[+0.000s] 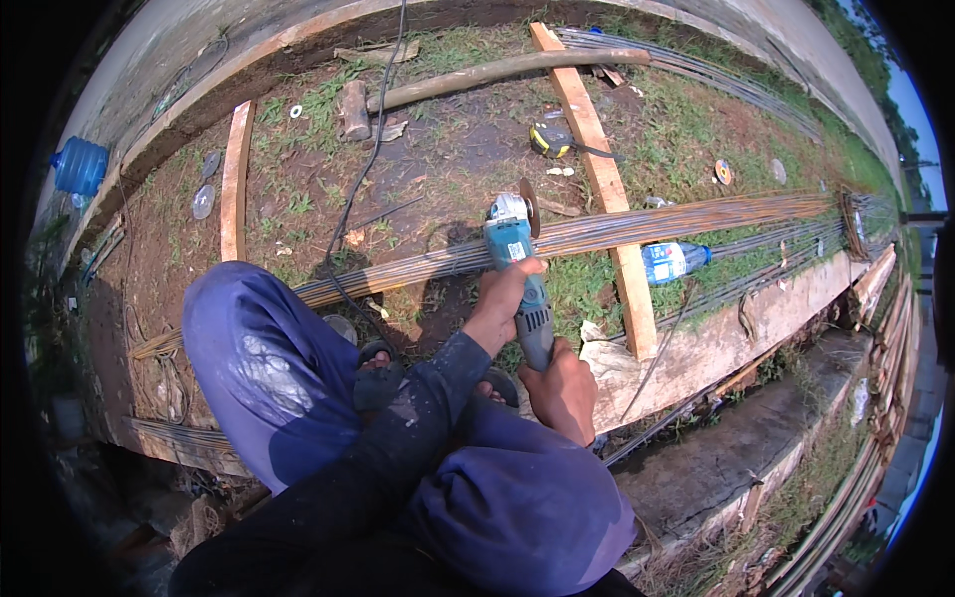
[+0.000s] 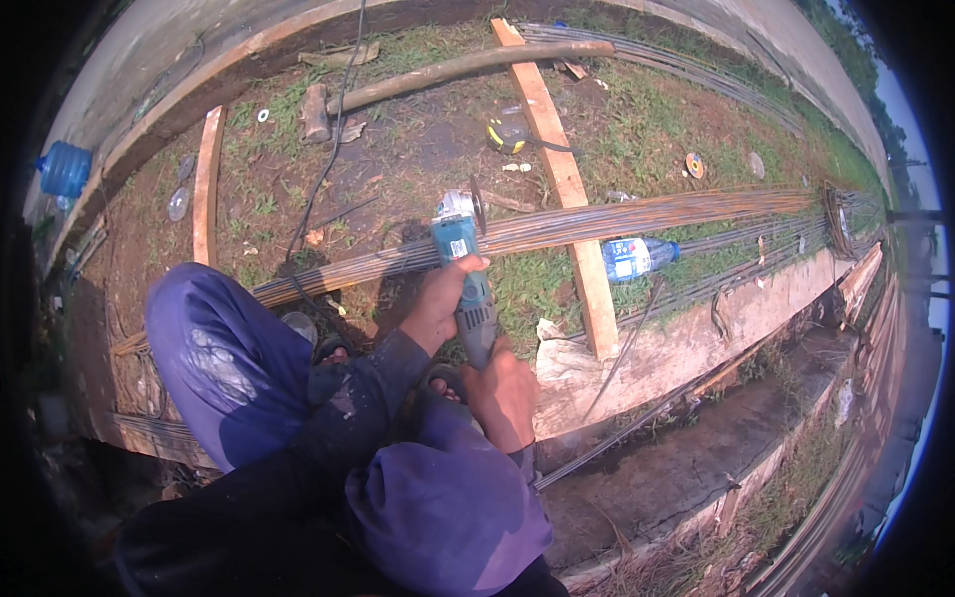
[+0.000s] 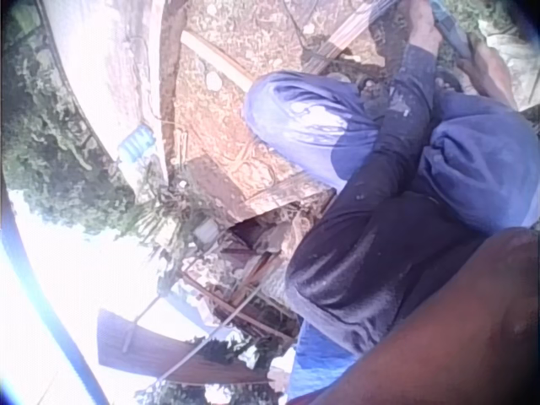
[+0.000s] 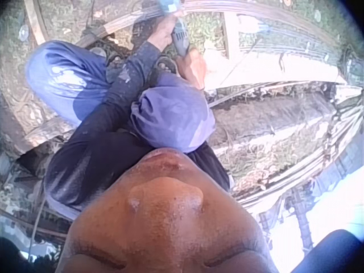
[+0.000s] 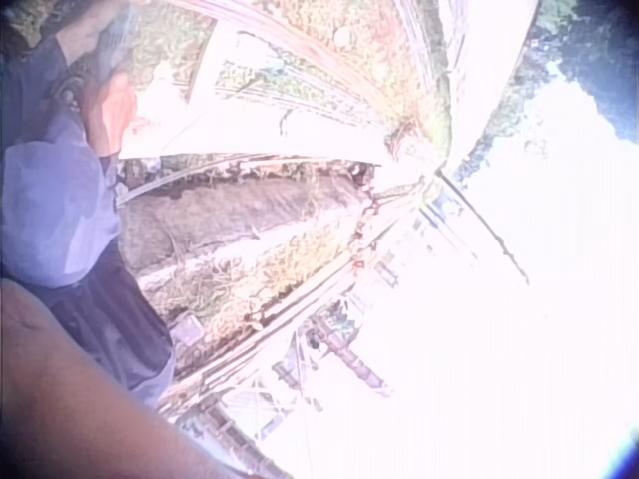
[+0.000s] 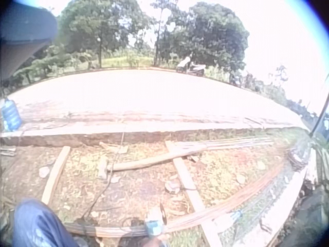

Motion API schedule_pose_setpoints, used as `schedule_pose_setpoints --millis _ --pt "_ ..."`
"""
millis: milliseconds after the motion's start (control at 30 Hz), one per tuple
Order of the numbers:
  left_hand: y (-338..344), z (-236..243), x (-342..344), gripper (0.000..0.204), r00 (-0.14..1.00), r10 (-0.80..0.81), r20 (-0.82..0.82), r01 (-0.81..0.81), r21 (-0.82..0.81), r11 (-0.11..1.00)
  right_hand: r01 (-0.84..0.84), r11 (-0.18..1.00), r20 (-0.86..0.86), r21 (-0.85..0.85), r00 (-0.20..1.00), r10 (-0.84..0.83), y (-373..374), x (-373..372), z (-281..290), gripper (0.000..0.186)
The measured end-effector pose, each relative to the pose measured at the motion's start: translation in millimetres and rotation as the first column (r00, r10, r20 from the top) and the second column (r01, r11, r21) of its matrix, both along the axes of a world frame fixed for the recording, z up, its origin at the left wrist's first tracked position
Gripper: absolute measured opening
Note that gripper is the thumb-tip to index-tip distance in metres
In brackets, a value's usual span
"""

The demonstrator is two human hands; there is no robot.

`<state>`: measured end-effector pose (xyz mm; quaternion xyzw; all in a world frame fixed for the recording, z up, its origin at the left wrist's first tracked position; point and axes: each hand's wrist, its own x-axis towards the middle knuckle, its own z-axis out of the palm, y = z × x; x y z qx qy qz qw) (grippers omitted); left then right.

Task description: The person uses an angle grinder to cut a bundle of metal rods resting on wooden supports. After cutting, the person sets the grinder aside and handles the cut rods.

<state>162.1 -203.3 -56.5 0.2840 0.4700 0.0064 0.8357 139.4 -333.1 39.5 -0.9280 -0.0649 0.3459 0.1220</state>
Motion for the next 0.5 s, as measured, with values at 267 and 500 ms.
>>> schedule_pose_setpoints --millis 267,500 --pt "-1.8 3.5 -2.5 0.031 1.000 -0.012 -0.005 0.012 -0.010 1.000 0.012 1.000 -0.003 0.002 1.000 -0.012 -1.1 -1.8 6.1 0.048" --pt "-6.4 6.1 -5.8 0.033 1.000 -0.019 -0.005 0.019 0.000 1.000 0.005 0.998 0.038 0.068 0.999 -0.007 -7.5 -7.3 10.8 0.041"
